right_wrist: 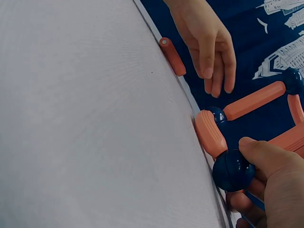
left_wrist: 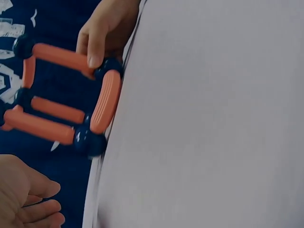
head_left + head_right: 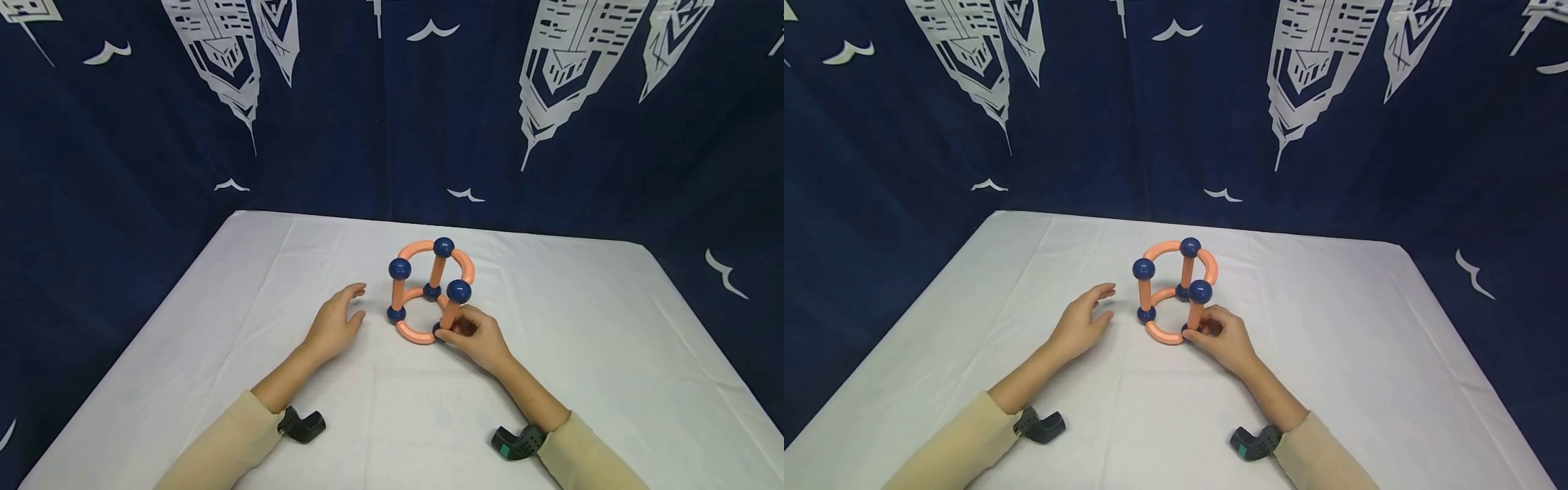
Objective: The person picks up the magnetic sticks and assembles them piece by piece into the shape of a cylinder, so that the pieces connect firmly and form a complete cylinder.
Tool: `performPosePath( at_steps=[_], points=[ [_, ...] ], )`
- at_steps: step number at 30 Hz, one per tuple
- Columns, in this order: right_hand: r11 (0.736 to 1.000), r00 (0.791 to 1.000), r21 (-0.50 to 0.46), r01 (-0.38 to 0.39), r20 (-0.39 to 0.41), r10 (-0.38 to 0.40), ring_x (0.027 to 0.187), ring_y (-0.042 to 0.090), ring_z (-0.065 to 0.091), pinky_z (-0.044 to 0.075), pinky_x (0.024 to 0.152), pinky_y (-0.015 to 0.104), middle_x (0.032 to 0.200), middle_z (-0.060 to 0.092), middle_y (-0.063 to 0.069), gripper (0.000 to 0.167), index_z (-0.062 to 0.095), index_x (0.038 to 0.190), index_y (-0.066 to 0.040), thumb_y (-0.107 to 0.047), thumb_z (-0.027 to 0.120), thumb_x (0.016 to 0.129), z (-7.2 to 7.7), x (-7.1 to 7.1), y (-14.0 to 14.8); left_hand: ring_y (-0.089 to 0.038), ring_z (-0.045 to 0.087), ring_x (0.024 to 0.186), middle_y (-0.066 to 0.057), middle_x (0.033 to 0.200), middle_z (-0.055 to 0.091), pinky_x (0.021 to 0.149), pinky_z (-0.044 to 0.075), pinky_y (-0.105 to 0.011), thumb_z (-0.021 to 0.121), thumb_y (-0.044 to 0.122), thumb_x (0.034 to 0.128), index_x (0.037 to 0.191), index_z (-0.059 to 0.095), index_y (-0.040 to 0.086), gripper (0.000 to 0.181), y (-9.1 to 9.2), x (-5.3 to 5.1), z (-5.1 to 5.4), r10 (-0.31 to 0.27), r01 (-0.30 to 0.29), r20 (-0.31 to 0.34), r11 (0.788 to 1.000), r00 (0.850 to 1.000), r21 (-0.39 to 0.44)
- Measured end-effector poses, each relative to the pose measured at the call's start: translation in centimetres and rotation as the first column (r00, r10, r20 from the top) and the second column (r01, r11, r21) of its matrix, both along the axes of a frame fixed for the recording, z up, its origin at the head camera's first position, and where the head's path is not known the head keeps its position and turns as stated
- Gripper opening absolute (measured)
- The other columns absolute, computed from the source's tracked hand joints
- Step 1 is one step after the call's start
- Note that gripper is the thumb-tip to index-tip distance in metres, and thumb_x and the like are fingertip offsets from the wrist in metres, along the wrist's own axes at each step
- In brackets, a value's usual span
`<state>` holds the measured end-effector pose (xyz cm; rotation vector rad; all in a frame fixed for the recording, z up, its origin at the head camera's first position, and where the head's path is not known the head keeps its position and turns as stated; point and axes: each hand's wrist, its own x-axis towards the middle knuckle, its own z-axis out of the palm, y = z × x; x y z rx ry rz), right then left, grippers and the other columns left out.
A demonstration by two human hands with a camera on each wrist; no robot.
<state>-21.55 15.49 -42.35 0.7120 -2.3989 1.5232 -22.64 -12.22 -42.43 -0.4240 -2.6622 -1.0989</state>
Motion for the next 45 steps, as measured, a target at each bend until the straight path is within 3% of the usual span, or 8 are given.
performPosePath(
  at_steps=[3,5,10,18,21,32,38,45],
  points=[
    [1.0,1.0,0.002,0.001,-0.002,-0.001,0.067,0.02,0.051,0.044,0.06,0.027,0.076,0.058,0.021,0.016,0.068,0.088,0.003,0.005,0.078,0.076,0.0,0.0,0.0,-0.033,0.065,0.094,-0.017,0.132,0.057,0.08,0.053,-0.044,0.063,0.004,0.092,0.138,0.048,0.001,0.048,-1.4,0.2,0.3,0.043,-0.044,0.077,0.999,0.996,0.005],
    [1.0,1.0,0.003,0.003,0.001,-0.003,0.067,0.02,0.051,0.044,0.06,0.027,0.076,0.058,0.02,0.016,0.068,0.088,0.003,0.005,0.078,0.076,0.0,0.0,0.0,-0.03,0.065,0.09,-0.017,0.131,0.056,0.077,0.054,-0.042,0.062,0.007,0.0927,0.138,0.048,0.001,0.047,-2.2,0.3,0.3,0.072,-0.072,0.119,0.997,0.99,-0.008],
    [1.0,1.0,0.003,0.009,0.009,-0.009,0.068,0.019,0.051,0.044,0.06,0.026,0.076,0.058,0.018,0.016,0.068,0.088,0.002,0.004,0.079,0.076,-0.1,0.0,0.0,-0.029,0.057,0.107,-0.015,0.117,0.059,0.09,0.047,-0.045,0.064,0.014,0.0916,0.133,0.053,-0.001,0.046,-3.8,0.6,0.2,0.118,-0.113,0.166,0.993,0.979,-0.038],
    [1.0,0.999,-0.006,0.007,0.042,-0.007,0.068,0.018,0.05,0.042,0.06,0.025,0.078,0.058,0.021,0.016,0.068,0.089,0.003,0.003,0.079,0.077,0.0,0.0,0.0,-0.021,0.053,0.077,-0.003,0.083,0.058,0.071,0.046,-0.038,0.064,0.031,0.0927,0.119,0.061,-0.003,0.043,-4.6,1.0,-0.2,0.187,-0.163,0.253,0.98,0.949,-0.112],
    [1.0,0.999,-0.014,0.001,0.053,0.0,0.068,0.018,0.05,0.042,0.06,0.025,0.08,0.058,0.023,0.016,0.068,0.089,0.004,0.003,0.079,0.077,0.0,0.0,-0.1,-0.019,0.054,0.072,0.0,0.076,0.059,0.067,0.046,-0.036,0.066,0.03,0.0909,0.109,0.063,-0.001,0.037,-4.6,1.1,-0.4,0.198,-0.168,0.267,0.977,0.943,-0.13],
    [1.0,0.999,-0.019,0.004,0.045,-0.003,0.068,0.018,0.05,0.042,0.059,0.025,0.08,0.059,0.024,0.015,0.068,0.088,0.004,0.004,0.078,0.077,0.1,0.1,0.1,-0.013,0.055,0.057,0.005,0.061,0.059,0.057,0.043,-0.031,0.067,0.023,0.085,0.091,0.063,0.004,0.02,-4.1,1.1,-0.6,0.196,-0.171,0.238,0.978,0.951,-0.123],
    [1.0,0.999,-0.008,0.014,0.052,-0.014,0.068,0.017,0.05,0.043,0.06,0.024,0.08,0.059,0.023,0.016,0.068,0.088,0.004,0.003,0.079,0.077,0.1,0.1,0.1,-0.012,0.057,0.056,0.004,0.061,0.06,0.057,0.044,-0.031,0.065,0.024,0.0878,0.095,0.063,0.003,0.022,-3.9,1.1,-0.7,0.193,-0.179,0.258,0.981,0.947,-0.077],
    [1.0,0.998,-0.026,0.002,0.064,0.0,0.067,0.016,0.05,0.042,0.06,0.024,0.08,0.058,0.024,0.016,0.068,0.089,0.005,0.004,0.078,0.078,0.1,0.1,0.1,-0.016,0.06,0.07,0.003,0.067,0.066,0.07,0.045,-0.034,0.062,0.03,0.0938,0.099,0.059,0.006,0.024,-3.8,1.1,-0.5,0.136,-0.188,0.345,0.975,0.929,0.12]
  ],
)
